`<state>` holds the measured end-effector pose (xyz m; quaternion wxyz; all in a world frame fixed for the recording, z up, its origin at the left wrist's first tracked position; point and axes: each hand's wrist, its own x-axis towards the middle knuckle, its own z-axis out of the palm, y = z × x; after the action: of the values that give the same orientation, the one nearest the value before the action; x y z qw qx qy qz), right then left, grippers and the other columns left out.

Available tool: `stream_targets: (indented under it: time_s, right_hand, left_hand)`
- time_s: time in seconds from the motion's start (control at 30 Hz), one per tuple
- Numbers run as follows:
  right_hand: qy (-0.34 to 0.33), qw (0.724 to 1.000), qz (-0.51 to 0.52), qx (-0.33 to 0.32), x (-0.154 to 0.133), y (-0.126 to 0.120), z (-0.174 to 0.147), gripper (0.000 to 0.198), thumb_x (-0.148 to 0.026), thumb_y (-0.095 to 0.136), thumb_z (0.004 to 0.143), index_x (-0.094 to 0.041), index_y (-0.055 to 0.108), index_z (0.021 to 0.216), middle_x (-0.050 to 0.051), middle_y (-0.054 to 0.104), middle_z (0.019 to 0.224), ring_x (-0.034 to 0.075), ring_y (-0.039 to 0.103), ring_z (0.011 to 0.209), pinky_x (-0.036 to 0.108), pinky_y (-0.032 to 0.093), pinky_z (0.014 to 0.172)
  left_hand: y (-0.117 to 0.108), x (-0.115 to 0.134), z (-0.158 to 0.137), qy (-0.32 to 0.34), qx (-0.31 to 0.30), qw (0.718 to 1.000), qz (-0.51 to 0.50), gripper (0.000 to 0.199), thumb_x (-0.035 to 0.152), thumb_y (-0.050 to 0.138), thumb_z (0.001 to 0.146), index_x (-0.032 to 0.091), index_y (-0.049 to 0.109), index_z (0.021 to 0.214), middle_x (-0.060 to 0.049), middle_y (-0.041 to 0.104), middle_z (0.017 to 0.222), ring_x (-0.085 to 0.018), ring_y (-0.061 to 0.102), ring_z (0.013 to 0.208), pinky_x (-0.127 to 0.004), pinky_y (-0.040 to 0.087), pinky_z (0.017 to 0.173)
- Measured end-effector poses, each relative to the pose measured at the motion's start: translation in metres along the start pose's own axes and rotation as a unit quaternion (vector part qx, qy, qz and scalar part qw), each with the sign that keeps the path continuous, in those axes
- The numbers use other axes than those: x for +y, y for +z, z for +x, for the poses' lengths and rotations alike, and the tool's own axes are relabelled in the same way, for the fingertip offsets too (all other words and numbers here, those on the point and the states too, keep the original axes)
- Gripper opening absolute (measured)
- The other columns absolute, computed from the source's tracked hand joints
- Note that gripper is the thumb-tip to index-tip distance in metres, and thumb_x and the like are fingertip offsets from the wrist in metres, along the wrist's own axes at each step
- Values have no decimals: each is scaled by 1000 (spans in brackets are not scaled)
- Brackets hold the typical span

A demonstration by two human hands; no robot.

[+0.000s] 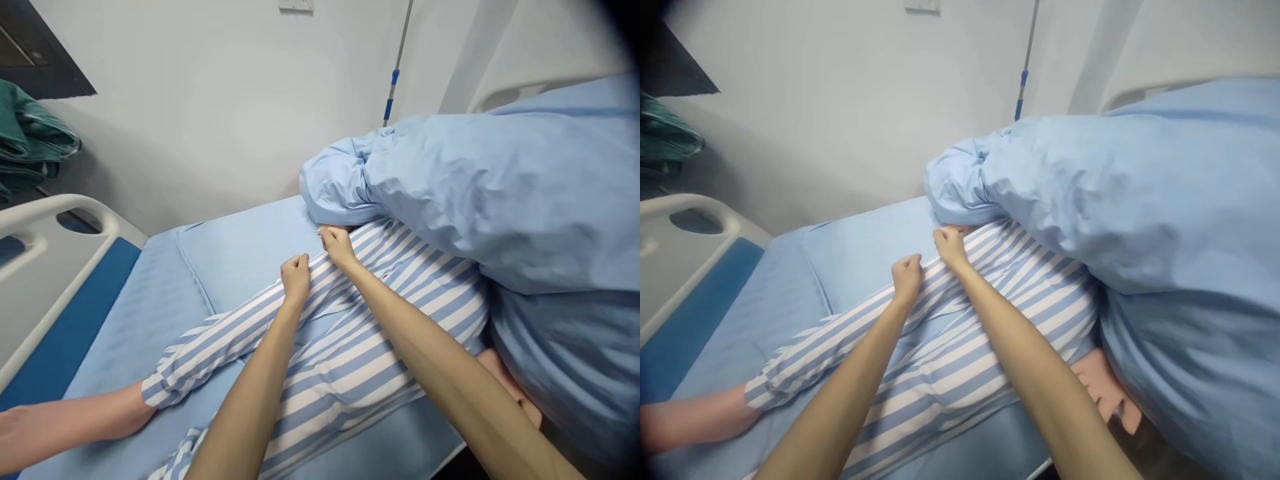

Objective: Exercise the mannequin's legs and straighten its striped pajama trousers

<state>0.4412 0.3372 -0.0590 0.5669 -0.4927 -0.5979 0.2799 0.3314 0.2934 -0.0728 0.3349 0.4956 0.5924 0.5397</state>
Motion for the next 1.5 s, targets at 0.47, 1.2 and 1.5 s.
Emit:
stream_targets:
  time_s: [0.47, 1.2, 1.5]
  right_hand:
    - [-5, 997, -77, 2, 8, -15, 7, 31, -33, 38, 77, -17, 40, 50, -5, 40, 47, 9, 36, 51, 21, 27, 53]
    - [48, 991, -127, 7, -11, -31, 3, 25, -31, 42, 73, -18, 51, 54, 3, 56, 56, 15, 50, 64, 25, 35, 61]
    - [65, 984, -146, -73, -50, 68, -77, 32, -33, 39, 70, -19, 28, 42, -4, 23, 43, 10, 27, 46, 24, 19, 47]
  left_hand:
    - [13, 30, 4, 24, 3, 999, -27, 30, 28, 45, 66, 20, 28, 43, 6, 23, 42, -7, 22, 44, -23, 20, 43]
    - [-123, 6, -18, 6, 15, 997, 69, 31, 34, 45, 67, 19, 37, 41, 5, 34, 40, -9, 34, 45, -23, 28, 49]
    - [-261, -50, -44, -41, 146, 980, 132, 33, 34, 48, 66, 20, 28, 44, 6, 21, 46, -10, 25, 49, -24, 19, 49]
